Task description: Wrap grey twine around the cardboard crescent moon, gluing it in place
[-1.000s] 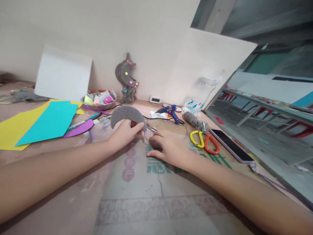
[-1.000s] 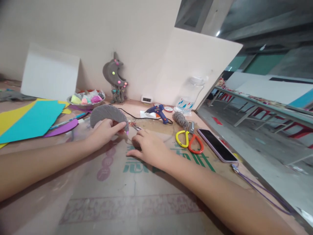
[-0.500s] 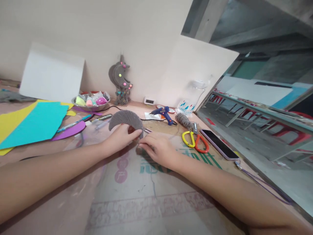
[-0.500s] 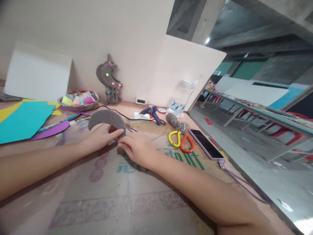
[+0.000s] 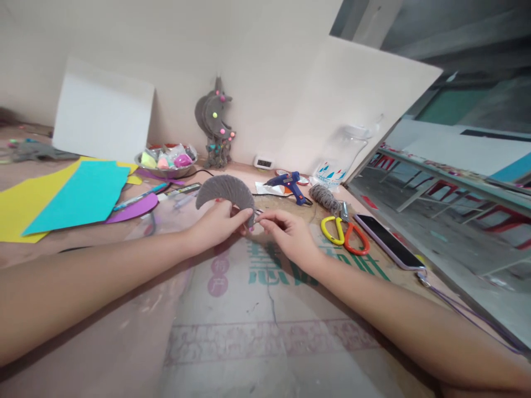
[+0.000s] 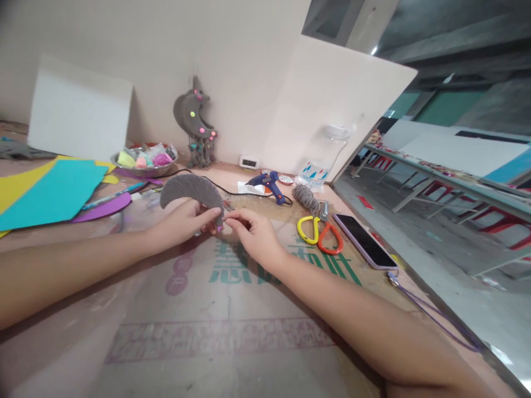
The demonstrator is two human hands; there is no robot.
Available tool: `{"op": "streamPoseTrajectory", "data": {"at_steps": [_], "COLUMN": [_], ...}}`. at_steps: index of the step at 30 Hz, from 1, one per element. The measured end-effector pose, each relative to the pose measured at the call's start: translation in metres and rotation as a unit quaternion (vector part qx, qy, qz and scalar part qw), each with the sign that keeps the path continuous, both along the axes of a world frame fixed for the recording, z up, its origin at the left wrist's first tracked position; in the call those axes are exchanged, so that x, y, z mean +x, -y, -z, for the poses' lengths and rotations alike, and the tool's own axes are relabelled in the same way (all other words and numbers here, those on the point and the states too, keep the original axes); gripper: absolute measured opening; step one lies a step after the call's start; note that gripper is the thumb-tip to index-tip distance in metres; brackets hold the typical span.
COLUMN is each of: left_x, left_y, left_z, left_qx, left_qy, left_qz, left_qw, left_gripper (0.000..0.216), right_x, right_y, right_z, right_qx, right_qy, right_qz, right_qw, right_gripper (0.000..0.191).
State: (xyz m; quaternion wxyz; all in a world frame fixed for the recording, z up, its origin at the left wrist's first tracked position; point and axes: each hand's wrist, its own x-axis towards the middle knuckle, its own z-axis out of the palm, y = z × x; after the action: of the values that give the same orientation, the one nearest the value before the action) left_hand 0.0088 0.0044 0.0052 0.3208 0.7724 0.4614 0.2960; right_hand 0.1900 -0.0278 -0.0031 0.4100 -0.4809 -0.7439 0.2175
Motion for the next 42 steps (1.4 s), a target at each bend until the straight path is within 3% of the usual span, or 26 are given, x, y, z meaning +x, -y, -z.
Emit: {"op": "streamPoseTrajectory", "data": {"at_steps": [5, 11, 14, 19, 21, 26, 32, 35, 42], "left_x": [0.000, 0.000, -0.001, -0.001, -0.001, 0.000, 0.000, -0.001, -0.001], "left_y": [0.001, -0.001, -0.003, -0.004, -0.004, -0.005, -0.004, -0.003, -0.005], "left_z": [-0.002, 0.001, 0.002, -0.001, -0.001, 0.000, 0.000, 0.001, 0.002], "left_qx": [-0.029, -0.014, 0.008, 0.030, 0.031, 0.031, 0.028, 0.031, 0.041], "left_qy": [0.036, 0.012, -0.005, -0.020, -0.022, -0.023, -0.026, -0.026, -0.034], "left_qz": [0.014, 0.006, -0.012, -0.026, -0.029, -0.038, -0.038, -0.035, -0.034], "left_qw": [0.999, 1.000, 1.000, 0.999, 0.999, 0.999, 0.999, 0.999, 0.998], "left_gripper": [0.048, 0.049, 0.049, 0.050, 0.051, 0.051, 0.051, 0.050, 0.049], "right_x": [0.000, 0.009, 0.015, 0.016, 0.013, 0.003, 0.003, 0.003, 0.005], "right_y": [0.003, -0.008, -0.019, -0.017, -0.010, 0.001, -0.006, -0.008, -0.005], "right_z": [-0.004, -0.004, 0.001, 0.003, 0.001, 0.005, 0.009, 0.005, 0.003], "right_qx": [0.044, 0.024, 0.022, 0.071, 0.050, -0.066, -0.073, -0.055, 0.035], "right_qy": [0.016, 0.036, 0.088, 0.081, 0.041, -0.014, -0.023, 0.014, 0.146], "right_qz": [0.000, 0.047, 0.051, 0.069, 0.049, -0.081, -0.074, -0.043, -0.030], "right_qw": [0.999, 0.998, 0.995, 0.992, 0.997, 0.994, 0.994, 0.997, 0.988], "right_gripper": [0.015, 0.020, 0.013, 0.015, 0.016, 0.025, 0.019, 0.005, 0.007]}}
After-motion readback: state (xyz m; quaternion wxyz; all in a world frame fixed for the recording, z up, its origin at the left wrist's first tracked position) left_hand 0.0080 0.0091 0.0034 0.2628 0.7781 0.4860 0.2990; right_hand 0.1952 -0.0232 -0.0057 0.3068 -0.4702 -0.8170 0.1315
